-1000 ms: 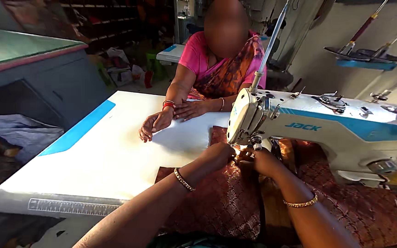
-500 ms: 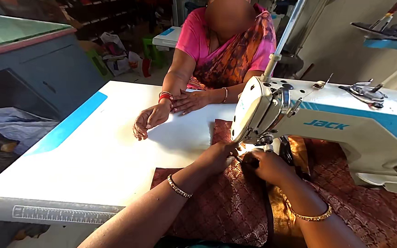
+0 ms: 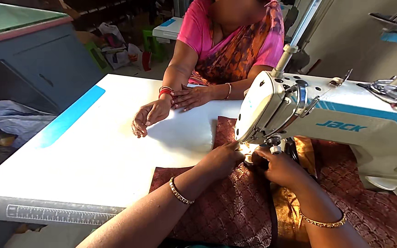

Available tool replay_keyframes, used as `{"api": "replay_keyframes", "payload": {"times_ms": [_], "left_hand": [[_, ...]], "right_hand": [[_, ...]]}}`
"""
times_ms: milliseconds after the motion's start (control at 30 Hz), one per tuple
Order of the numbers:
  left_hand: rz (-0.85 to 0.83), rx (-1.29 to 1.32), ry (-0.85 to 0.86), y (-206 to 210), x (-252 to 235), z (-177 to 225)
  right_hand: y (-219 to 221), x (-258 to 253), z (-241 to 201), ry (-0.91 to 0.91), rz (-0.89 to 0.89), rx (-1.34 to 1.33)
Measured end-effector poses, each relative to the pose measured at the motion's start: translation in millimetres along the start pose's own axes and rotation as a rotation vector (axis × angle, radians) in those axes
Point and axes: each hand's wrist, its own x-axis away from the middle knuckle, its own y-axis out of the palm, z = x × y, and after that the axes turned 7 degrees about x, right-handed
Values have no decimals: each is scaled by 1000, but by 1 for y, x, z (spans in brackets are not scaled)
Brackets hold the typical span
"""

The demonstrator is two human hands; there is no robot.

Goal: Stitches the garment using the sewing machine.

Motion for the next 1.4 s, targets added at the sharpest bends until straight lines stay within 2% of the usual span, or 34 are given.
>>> {"api": "replay_keyframes", "payload": {"times_ms": [267,633,967,1233,1400], "left_hand": [[10,-4,90,5,-6,-14],[44,21,78,7,-8,-16],[120,12,154,13,-8,-23],[178,-13,215,17,-8,-28],[199,-104,269,17,-7,-27]], "right_hand": [[11,0,13,-162,225,15],[11,2,24,-278,308,-64],[10,3,25,-272,354,-110],[11,1,18,-128,342,-95],[13,1,19,-212,352,-56]]}}
